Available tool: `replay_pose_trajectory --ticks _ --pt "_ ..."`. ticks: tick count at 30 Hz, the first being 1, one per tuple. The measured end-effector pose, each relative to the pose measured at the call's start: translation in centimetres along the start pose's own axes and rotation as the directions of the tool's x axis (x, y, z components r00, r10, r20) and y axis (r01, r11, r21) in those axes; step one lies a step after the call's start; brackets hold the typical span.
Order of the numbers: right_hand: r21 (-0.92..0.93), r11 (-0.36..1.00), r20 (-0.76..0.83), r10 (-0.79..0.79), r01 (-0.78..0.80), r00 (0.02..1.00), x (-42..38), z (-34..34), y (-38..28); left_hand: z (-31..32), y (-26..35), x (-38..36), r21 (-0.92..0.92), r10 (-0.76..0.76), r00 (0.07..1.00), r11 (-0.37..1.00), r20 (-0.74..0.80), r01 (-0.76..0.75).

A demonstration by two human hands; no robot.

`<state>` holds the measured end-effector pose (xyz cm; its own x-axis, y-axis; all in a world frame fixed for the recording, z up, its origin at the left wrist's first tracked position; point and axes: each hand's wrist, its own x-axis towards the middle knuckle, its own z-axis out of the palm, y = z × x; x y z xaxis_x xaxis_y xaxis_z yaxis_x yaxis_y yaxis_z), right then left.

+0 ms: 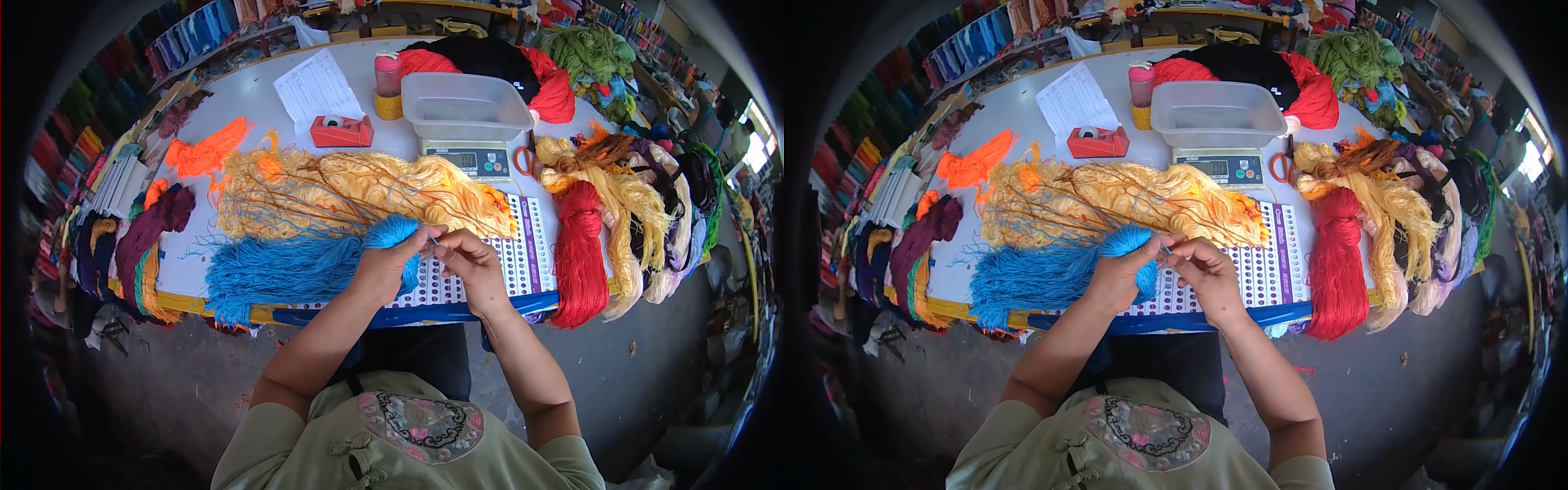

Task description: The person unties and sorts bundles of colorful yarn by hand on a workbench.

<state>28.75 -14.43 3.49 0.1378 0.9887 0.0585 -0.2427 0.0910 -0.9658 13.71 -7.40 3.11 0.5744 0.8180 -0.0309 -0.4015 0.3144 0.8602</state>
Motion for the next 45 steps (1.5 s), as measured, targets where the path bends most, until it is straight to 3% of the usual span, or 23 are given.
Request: replay_pose_trajectory --ticks 8,14,20,26,29,32,35,38,40,41,42,43,44,45 --pt "0.007 0.999 0.006 0.048 -0.048 0.999 -0.1 -0.7 -0.1 0.5 -1.0 0.2 -0.013 0.008 1.0 1.0 -0.011 -0.009" --pt "0.126 0.986 -0.044 0.117 -0.111 0.992 0.0 -1.2 0.4 0.1 -1.7 0.5 -0.071 -0.035 0.999 0.997 -0.015 0.034" --pt "-0.265 0.963 -0.089 -0.082 0.056 0.993 0.0 -0.4 1.1 0.8 -1.9 0.3 0.03 0.041 0.995 0.999 -0.086 -0.039" --pt "-0.043 0.999 -0.095 0.019 -0.023 0.995 0.1 -0.4 0.7 0.6 -2.0 0.4 -0.008 0.031 0.997 0.999 -0.073 -0.032" --pt "0.173 0.984 -0.096 0.068 -0.051 0.993 -0.1 -0.7 0.7 1.2 -1.3 0.1 -0.105 -0.024 0.998 0.994 -0.063 0.017" --pt "0.459 0.861 0.0 0.248 -0.22 0.969 -0.6 -1.0 -1.0 -0.3 -1.8 0.6 -0.003 0.06 0.998 0.998 0.026 -0.06" --pt "0.434 0.775 0.224 0.401 -0.459 0.888 -1.5 -2.2 -0.6 0.8 -0.1 0.8 -0.089 0.035 0.999 0.995 -0.022 -0.037" --pt "0.245 0.946 -0.041 0.228 -0.211 0.973 -2.1 -6.0 -0.6 -1.9 2.5 1.3 -0.135 -0.345 0.938 0.928 0.039 0.347" --pt "0.254 0.964 -0.433 0.043 0.076 0.9 -2.5 -10.0 -2.5 -4.9 4.2 1.2 -0.133 -0.268 0.954 0.959 -0.137 0.251" --pt "0.373 0.92 -0.472 0.079 0.118 0.878 -3.0 -13.5 -4.0 -7.3 4.8 1.3 -0.16 -0.207 0.95 0.972 -0.235 0.172" --pt "0.454 0.87 -0.365 -0.013 0.19 0.931 -4.3 -18.1 -5.0 -11.0 5.5 1.4 -0.337 -0.173 0.963 0.936 -0.204 0.096" --pt "0.453 0.803 -0.474 -0.152 0.389 0.867 -6.1 -24.5 -5.2 -13.8 6.2 1.4 -0.504 -0.133 0.974 0.863 -0.183 0.023" --pt "0.147 0.868 -0.782 -0.192 0.475 0.593 -7.1 -29.2 -6.9 -14.2 6.9 0.9 -0.512 -0.06 0.979 0.858 -0.197 -0.05" --pt "-0.017 0.78 -0.865 -0.325 0.625 0.382 -9.4 -34.5 -7.9 -14.0 8.0 0.2 -0.518 0.012 0.978 0.847 -0.21 -0.122"
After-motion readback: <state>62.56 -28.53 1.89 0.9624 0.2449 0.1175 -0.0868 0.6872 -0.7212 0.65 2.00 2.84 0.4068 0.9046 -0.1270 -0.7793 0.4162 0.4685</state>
